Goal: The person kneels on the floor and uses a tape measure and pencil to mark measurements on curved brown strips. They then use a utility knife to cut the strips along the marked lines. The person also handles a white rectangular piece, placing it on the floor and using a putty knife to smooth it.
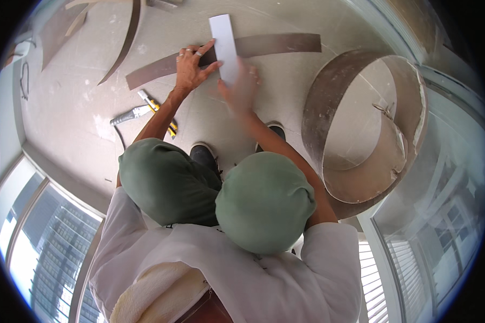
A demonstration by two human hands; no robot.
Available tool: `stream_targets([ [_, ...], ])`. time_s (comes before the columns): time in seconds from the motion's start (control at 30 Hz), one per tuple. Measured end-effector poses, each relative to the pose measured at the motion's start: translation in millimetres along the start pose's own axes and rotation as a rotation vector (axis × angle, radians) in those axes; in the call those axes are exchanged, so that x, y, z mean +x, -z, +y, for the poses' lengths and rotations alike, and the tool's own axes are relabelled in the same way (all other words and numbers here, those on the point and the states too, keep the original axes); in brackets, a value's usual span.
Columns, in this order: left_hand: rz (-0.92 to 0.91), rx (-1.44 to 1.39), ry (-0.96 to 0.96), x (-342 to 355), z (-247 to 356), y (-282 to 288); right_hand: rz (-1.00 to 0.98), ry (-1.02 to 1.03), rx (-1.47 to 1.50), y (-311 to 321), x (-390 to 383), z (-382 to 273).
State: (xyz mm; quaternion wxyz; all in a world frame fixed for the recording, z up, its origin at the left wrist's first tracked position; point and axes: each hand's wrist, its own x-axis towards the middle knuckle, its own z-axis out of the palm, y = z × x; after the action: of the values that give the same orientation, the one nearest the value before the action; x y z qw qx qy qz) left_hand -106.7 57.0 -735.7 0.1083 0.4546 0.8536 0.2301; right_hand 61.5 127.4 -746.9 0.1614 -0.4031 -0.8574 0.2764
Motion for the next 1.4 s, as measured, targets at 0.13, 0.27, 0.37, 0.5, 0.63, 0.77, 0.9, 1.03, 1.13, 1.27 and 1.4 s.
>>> stream_targets([
  [0.13,0.008,0.001,-0.013,2,0,3,-0.049,0.027,0.051,12,2,-2],
  [0.27,-0.108,0.011,0.109,-1,9,14,-0.078,0.199,-0.065,27,6,-4],
  [0.37,-0.130,0.009,0.104,-1,9,19,-0.167,0.264,-0.159,28,5,-5],
  [0.5,-0.010,-0.155,0.035,-20,-17,26,-0.308,0.242,-0.190,36,10,-18],
  [0.63,0.101,-0.137,0.062,-67,-66,84,-0.270,0.277,-0.206,41,15,-11],
  [0.77,-0.034,0.214,0.260,-168,-156,140,-0.256,0.356,-0.171,40,16,-8],
  [0.9,-0.267,0.397,0.365,-216,-163,160,-0.381,0.298,-0.184,50,16,-18],
  [1.03,-0.310,0.401,0.325,-223,-171,170,-0.459,0.232,-0.171,57,19,-24],
  [1.13,-0.399,0.128,0.282,-236,-176,195,-0.429,0.256,-0.159,54,16,-16],
  [1.27,-0.402,-0.066,0.338,-286,-189,259,-0.479,0.229,-0.162,54,11,-28],
  [1.4,-0.272,-0.507,0.603,-272,-143,298,-0.563,0.128,-0.187,65,20,-32],
])
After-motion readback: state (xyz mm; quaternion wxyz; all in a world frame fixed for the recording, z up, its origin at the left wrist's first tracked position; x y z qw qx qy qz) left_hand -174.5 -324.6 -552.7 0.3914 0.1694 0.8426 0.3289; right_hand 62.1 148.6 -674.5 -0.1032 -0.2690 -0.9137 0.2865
